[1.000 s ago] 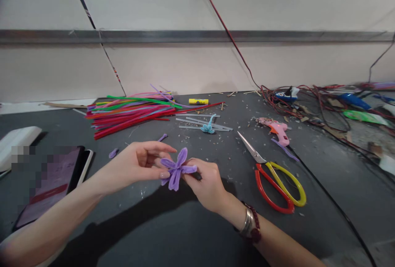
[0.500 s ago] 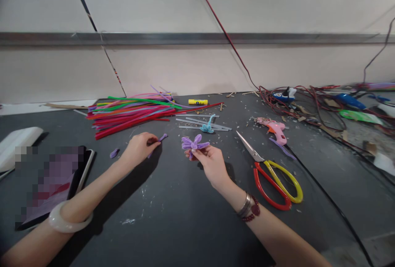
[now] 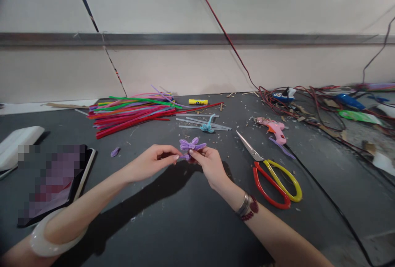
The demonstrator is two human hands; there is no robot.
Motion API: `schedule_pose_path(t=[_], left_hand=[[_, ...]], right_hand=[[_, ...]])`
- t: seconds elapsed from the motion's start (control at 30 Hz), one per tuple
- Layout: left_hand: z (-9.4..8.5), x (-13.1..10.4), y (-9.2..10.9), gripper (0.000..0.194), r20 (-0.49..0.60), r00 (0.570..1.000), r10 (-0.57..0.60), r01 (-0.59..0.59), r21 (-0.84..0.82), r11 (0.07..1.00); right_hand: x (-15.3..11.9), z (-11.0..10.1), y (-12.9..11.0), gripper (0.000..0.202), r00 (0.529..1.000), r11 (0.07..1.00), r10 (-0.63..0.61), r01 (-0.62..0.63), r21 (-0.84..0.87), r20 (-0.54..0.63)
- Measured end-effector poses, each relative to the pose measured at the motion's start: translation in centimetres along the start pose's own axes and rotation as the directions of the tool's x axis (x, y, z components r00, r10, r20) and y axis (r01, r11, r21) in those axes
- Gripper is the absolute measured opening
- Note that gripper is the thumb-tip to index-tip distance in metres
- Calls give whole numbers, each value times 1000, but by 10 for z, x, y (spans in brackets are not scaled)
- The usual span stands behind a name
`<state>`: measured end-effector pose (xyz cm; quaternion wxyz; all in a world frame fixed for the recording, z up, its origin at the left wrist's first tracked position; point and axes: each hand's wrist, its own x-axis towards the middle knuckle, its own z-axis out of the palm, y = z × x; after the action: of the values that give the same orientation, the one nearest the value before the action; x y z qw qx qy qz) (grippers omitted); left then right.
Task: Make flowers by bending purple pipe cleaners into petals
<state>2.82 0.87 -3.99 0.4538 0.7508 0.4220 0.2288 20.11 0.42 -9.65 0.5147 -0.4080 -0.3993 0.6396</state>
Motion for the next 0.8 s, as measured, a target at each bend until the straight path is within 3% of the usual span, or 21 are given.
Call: schedule_pose_path(t=[0.13,0.33,0.63,0.8], left_hand=[[9,0,-4,22,-82,997,3,-8,-62,998],[18,0,-12,22,-240,970,46,-43,17,999],[7,-1,-9,19,-203,976,81,-57,119,991],[7,-3,-4,17,-245,962,119,-65,215,974]], right_hand=[[-3,3,0,14,1000,999,26,-26,26,16],[-6,6,-3,16,997,996,74,-76,47,39],[-8,7,-5,13,990,989,112,-119,91,84],[-7,6,-5,12,991,990,111,-117,80,79]])
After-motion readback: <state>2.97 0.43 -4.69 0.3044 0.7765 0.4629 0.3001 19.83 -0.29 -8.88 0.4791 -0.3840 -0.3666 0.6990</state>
